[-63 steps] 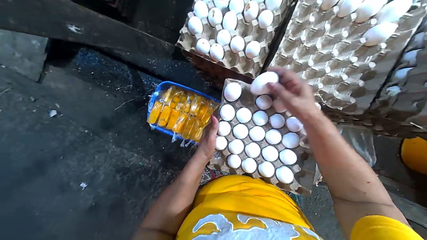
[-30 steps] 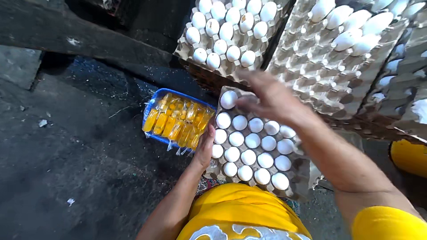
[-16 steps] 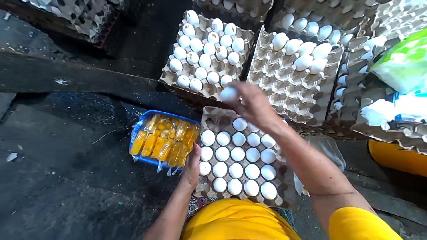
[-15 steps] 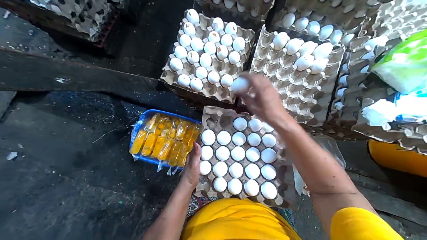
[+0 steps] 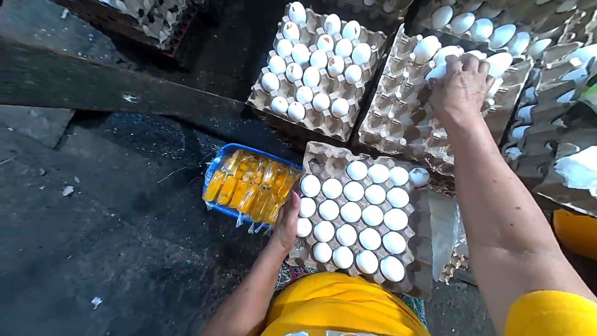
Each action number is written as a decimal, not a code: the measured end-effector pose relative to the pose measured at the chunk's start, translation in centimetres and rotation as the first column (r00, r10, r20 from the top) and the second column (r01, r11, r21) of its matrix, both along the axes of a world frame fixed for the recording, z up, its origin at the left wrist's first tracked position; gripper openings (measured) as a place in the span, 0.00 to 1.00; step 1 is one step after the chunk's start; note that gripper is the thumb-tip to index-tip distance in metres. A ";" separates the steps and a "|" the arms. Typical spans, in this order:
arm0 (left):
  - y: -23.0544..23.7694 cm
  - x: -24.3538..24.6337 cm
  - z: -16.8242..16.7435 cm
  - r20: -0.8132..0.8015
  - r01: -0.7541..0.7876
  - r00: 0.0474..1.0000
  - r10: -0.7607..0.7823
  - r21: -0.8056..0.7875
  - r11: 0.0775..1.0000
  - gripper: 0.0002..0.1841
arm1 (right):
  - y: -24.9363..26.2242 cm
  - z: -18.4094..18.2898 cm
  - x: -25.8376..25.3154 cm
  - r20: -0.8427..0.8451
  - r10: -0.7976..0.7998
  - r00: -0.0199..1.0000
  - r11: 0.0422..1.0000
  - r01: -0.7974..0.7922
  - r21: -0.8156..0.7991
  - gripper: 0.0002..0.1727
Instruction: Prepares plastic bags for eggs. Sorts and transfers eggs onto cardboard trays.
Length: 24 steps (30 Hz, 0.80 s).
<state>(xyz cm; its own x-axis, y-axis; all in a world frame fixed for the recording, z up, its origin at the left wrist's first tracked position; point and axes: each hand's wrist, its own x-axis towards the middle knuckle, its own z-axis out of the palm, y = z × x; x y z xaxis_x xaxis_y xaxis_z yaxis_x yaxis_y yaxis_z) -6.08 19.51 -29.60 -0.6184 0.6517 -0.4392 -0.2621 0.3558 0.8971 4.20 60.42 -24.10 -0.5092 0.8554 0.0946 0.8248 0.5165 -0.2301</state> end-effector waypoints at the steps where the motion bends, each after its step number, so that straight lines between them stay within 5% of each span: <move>1: 0.0 0.0 0.0 -0.005 0.004 1.000 -0.005 -0.002 1.000 0.44 | -0.7 0.4 0.3 -0.034 0.019 0.999 1.000 -0.019 -0.008 0.30; 10: -0.2 -0.3 0.3 -0.010 0.002 1.000 -0.002 -0.038 0.999 0.40 | -10.8 0.2 7.5 -0.304 0.256 0.917 0.913 -0.333 -0.234 0.24; 15: -0.5 -0.2 0.0 0.020 -0.002 1.000 0.004 -0.067 0.998 0.40 | -16.3 -2.5 12.8 -0.467 -0.003 0.884 0.932 -0.167 -0.321 0.26; 18: -0.6 -0.2 -0.2 0.025 0.014 1.000 -0.013 -0.066 0.998 0.42 | -19.2 -4.2 14.8 -0.468 -0.265 0.843 0.834 -0.043 -0.550 0.31; 21: -0.7 0.0 -0.3 0.013 0.052 0.999 -0.052 -0.052 0.997 0.45 | -21.2 -4.9 15.7 -0.469 -0.393 0.791 0.697 -0.076 -0.713 0.34; 24: -0.6 0.4 -0.4 -0.007 0.072 0.997 -0.072 -0.058 0.996 0.45 | -22.1 -4.8 15.9 -0.535 -0.434 0.725 0.707 -0.094 -0.701 0.33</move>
